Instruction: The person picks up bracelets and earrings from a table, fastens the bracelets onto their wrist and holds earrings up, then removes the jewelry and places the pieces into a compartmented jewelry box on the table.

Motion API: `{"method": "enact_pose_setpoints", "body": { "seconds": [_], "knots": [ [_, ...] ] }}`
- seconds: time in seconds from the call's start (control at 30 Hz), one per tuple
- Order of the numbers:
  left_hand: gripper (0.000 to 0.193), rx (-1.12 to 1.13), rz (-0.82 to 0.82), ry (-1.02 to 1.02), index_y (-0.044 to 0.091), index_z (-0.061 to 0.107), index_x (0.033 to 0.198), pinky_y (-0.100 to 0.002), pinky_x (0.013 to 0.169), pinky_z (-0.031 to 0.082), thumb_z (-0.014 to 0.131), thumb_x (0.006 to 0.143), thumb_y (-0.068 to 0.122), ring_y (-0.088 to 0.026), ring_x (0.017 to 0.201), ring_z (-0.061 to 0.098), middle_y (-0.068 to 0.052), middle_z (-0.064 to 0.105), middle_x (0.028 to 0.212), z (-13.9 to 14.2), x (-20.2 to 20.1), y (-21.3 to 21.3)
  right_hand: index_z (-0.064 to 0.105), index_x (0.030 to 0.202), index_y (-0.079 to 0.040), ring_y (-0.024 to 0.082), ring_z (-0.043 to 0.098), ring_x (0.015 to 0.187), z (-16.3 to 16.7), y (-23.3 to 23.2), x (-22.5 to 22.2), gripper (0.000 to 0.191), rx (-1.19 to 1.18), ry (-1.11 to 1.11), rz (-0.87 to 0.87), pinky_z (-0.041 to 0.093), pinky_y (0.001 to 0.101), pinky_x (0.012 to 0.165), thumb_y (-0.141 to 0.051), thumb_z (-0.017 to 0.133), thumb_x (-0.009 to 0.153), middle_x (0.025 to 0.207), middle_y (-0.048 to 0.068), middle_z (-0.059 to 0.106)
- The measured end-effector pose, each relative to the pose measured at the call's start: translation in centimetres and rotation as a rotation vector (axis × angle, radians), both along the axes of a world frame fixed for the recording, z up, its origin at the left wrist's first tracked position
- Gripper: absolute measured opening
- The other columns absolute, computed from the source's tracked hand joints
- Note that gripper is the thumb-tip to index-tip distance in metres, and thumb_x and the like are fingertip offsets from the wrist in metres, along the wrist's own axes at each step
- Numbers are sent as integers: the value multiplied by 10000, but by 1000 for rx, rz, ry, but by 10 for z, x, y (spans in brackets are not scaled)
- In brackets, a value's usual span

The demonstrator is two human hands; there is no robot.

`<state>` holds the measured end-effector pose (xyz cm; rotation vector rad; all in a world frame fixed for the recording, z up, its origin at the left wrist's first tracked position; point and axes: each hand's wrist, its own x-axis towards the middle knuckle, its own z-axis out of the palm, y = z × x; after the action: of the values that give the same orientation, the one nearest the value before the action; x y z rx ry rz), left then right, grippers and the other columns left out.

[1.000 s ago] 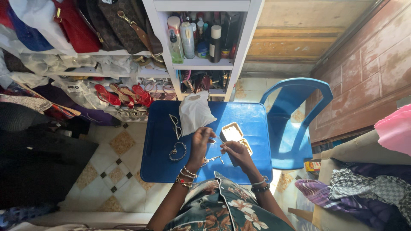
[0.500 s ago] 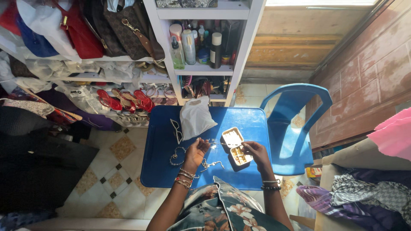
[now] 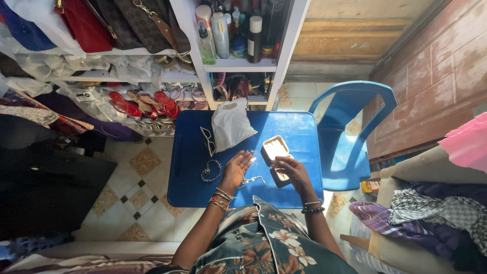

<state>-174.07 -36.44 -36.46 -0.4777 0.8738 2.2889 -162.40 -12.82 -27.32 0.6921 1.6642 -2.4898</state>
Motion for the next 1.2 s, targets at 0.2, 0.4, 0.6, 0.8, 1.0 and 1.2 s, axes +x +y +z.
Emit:
{"method": "enact_pose_setpoints", "body": {
  "seconds": [0.2,0.4,0.6,0.8,1.0,1.2],
  "knots": [
    [204,-522,-194,594,58,703,1158,-373,985,531,660,965,110,-240,1133,694,-116,732,1203,44,21,26,615,1334,39,236,713,1158,4,-25,-11,457,-157,54,161,569,350,969,-247,598,979,1254,190,724],
    [174,-912,-328,1253,81,734,1022,-330,860,573,723,854,36,-242,969,706,-88,709,1091,103,41,27,578,1370,102,250,673,1160,-2,-32,-7,509,-377,104,112,526,388,1034,-279,572,1033,1286,201,684],
    [97,-913,-301,1235,63,742,981,-332,780,580,753,888,85,-227,897,728,-84,731,1015,118,34,20,572,1380,84,245,690,1126,2,-37,-8,496,-348,122,121,539,386,1034,-251,600,1016,1231,194,706],
    [135,-800,-272,975,3,748,927,-298,672,582,781,889,129,-153,772,719,-96,720,936,109,30,21,661,1275,32,185,711,996,14,-45,-8,419,7,62,111,577,329,914,-150,730,903,1118,120,748],
    [203,-595,-306,708,8,721,943,-257,701,606,772,904,200,-109,756,726,-53,757,834,110,32,20,727,1049,20,145,669,850,19,-52,-12,224,146,153,36,552,282,772,-126,791,891,916,101,743],
    [242,-511,-292,658,-3,739,968,-252,726,597,745,936,237,-112,765,726,-59,765,840,120,30,15,707,1022,-7,117,685,874,29,-63,-16,168,256,214,-15,582,289,788,-90,765,889,975,69,751]
  ]
}}
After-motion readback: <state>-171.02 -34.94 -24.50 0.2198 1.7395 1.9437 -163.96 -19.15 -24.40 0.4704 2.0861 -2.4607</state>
